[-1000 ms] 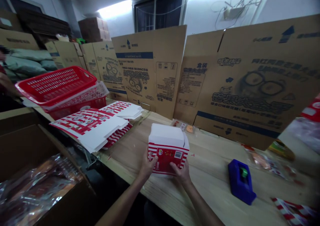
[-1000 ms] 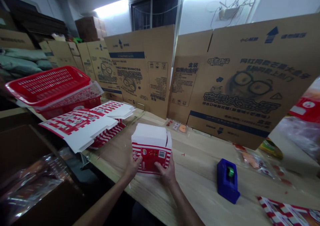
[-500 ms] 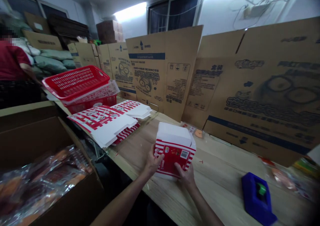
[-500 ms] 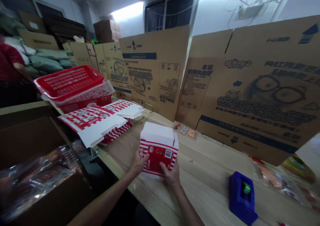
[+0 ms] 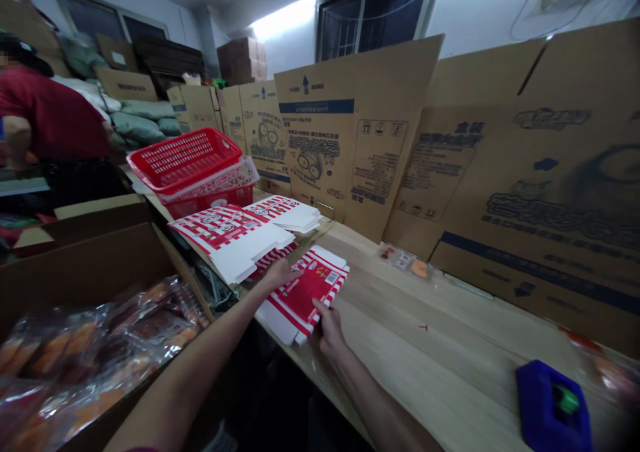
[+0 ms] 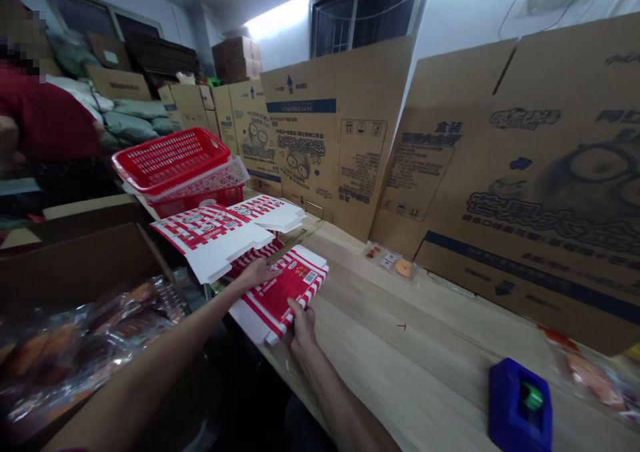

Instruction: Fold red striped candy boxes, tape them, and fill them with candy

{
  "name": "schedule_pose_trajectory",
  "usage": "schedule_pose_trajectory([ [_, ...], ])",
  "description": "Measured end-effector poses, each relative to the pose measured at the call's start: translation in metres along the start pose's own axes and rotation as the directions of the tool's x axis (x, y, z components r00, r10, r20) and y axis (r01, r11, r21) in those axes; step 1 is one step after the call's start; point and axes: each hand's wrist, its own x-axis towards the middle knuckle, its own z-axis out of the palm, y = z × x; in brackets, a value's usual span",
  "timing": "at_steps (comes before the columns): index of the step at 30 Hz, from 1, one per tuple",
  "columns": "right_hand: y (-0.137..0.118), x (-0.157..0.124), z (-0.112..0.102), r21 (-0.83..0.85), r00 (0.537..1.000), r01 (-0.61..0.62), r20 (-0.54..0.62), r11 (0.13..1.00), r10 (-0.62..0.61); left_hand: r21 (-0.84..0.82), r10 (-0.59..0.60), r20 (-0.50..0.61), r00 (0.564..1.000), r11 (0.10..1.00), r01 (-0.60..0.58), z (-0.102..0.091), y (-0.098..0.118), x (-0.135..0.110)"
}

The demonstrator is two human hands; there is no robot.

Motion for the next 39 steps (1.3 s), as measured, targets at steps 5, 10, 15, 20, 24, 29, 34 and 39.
schedule_pose_trajectory([
  [5,0.024,0.020,0.049,-0.097,0.996,-0.088,-0.019,0.991,0.086,0.432,-0.054,0.037,0.998,0.901,0.032,0.004,-0.005,0.000],
  [10,0.004,0.019,0.026,-0.392,0.954,-0.186,0.148,0.901,0.261,0.632,-0.089,0.063,0.994,0.774,0.029,0.016,-0.027,-0.024],
  [15,-0.055,0.027,-0.026,-0.691,0.945,-0.070,0.186,0.720,0.270,0.759,-0.056,0.090,0.994,0.650,-0.032,0.021,-0.044,-0.037],
  [20,-0.088,0.069,0.007,-0.813,0.978,0.202,0.201,0.546,-0.063,0.835,-0.027,0.068,0.997,0.549,-0.042,0.027,-0.046,-0.041],
  [24,-0.086,0.100,0.054,-0.874,0.964,0.261,0.215,0.410,-0.155,0.821,-0.047,0.052,0.998,0.570,-0.016,0.028,-0.046,-0.043],
  [29,-0.083,0.125,0.078,-0.892,0.973,0.232,0.206,0.388,-0.109,0.794,-0.082,0.064,0.995,0.608,-0.001,0.028,-0.052,-0.039],
  [34,-0.096,0.127,0.078,-0.795,0.974,0.183,0.226,0.578,0.003,0.789,-0.084,0.086,0.993,0.614,-0.017,0.021,-0.039,-0.035],
  [39,-0.119,0.097,0.065,-0.615,0.951,0.191,0.310,0.765,0.011,0.840,0.095,0.129,0.987,0.518,-0.160,0.016,-0.002,-0.036],
])
